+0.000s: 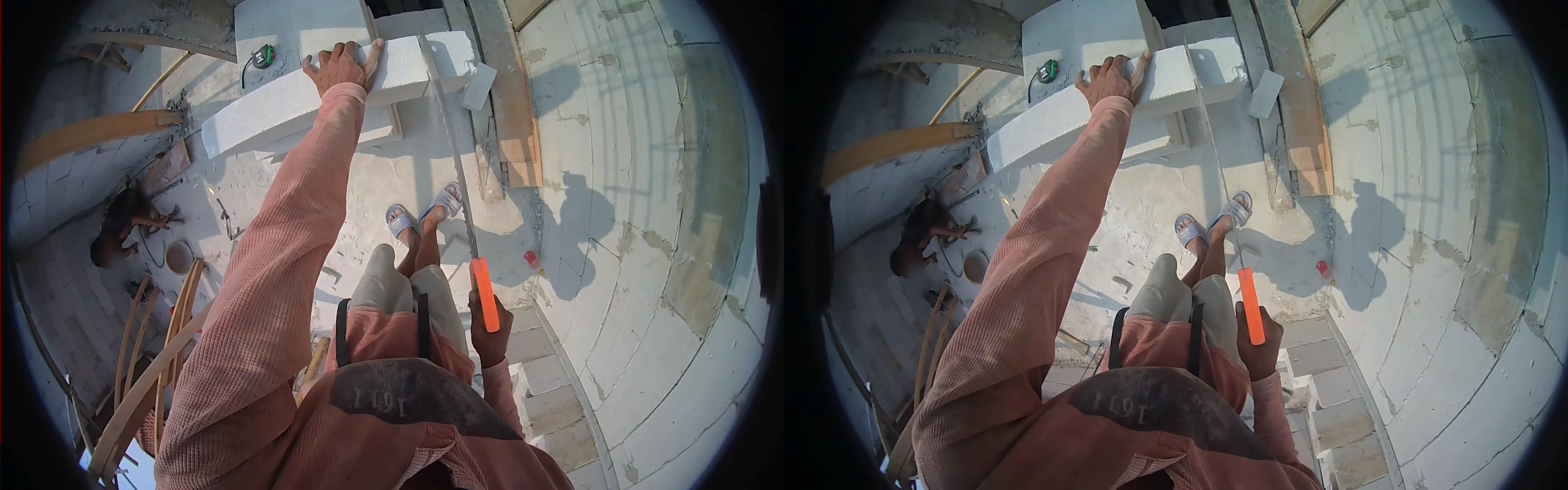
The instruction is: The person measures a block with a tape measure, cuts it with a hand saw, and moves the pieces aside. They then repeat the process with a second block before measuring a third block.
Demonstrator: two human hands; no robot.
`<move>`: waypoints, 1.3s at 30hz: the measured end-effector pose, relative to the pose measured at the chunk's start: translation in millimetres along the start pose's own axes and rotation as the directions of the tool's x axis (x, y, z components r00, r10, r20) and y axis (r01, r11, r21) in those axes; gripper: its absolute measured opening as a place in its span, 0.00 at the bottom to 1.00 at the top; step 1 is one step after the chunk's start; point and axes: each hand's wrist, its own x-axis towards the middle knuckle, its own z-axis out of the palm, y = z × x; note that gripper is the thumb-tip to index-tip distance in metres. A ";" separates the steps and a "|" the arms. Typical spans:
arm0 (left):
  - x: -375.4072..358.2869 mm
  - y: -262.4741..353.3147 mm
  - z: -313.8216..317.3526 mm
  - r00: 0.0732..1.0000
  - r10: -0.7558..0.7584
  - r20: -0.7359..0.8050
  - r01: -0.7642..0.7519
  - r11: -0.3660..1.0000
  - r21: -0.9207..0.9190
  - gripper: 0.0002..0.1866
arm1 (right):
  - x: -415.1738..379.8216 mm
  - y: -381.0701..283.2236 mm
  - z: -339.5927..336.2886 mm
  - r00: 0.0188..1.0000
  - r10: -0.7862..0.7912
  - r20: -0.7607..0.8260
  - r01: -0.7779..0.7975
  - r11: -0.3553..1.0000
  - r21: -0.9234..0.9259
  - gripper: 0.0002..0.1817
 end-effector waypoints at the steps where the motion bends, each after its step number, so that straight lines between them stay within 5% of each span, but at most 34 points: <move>1: -5.3 -2.1 3.1 1.000 0.007 0.004 -0.006 1.000 -0.005 0.41 | 6.0 -7.5 -0.2 1.000 0.025 0.011 -0.025 0.999 0.022 0.07; 6: 2.2 -4.0 11.5 0.998 0.035 -0.048 -0.035 0.999 0.009 0.40 | 144.1 -39.4 58.0 0.994 -0.101 -0.043 0.108 0.964 0.242 0.11; 10: -1.1 -2.9 5.6 1.000 0.020 -0.018 -0.021 1.000 -0.020 0.41 | 115.3 -41.2 55.1 0.999 -0.007 -0.041 0.022 0.926 0.377 0.12; 12: 3.7 -1.5 4.3 1.000 0.016 -0.022 -0.017 0.999 -0.036 0.42 | 60.1 -10.5 36.3 1.000 0.000 -0.010 0.001 0.996 0.090 0.11; 15: 1.4 -0.1 -0.8 1.000 -0.003 0.010 0.003 1.000 -0.003 0.40 | -5.7 6.6 5.2 1.000 -0.007 -0.002 0.007 1.000 -0.026 0.07; 19: 2.4 -1.1 2.6 1.000 0.007 0.012 -0.007 1.000 -0.011 0.42 | 61.9 3.7 27.8 0.996 -0.082 0.017 0.081 0.996 0.045 0.11; 21: 4.1 -3.4 -1.1 1.000 0.021 0.001 -0.021 1.000 -0.007 0.41 | 127.9 -24.9 55.2 0.992 -0.124 -0.033 0.128 0.939 0.319 0.11; 24: 0.1 1.8 0.3 0.999 0.028 -0.025 -0.028 0.999 -0.018 0.41 | 156.0 -27.9 65.6 0.990 -0.133 -0.040 0.139 0.961 0.240 0.10; 29: 1.9 -0.5 0.9 1.000 0.001 -0.005 -0.001 1.000 -0.022 0.40 | 9.7 26.5 22.3 0.998 -0.046 0.039 0.048 0.998 -0.042 0.05; 32: -0.4 -1.9 3.1 1.000 0.024 -0.019 -0.024 1.000 -0.004 0.40 | -5.5 26.5 15.2 0.998 -0.041 0.038 0.042 0.998 -0.035 0.06; 36: 1.2 -5.8 7.5 0.999 0.026 -0.038 -0.027 0.999 -0.021 0.41 | 99.3 8.1 51.9 0.994 -0.106 0.019 0.105 0.994 0.011 0.09; 38: 3.2 -5.2 9.7 0.999 0.028 -0.024 -0.029 0.999 -0.021 0.41 | 140.1 -10.7 61.0 0.991 -0.130 -0.013 0.129 0.954 0.271 0.10; 39: 1.5 -1.6 8.1 1.000 0.026 -0.007 -0.026 1.000 -0.009 0.41 | 128.3 -9.2 61.0 0.995 -0.099 -0.012 0.099 0.966 0.238 0.09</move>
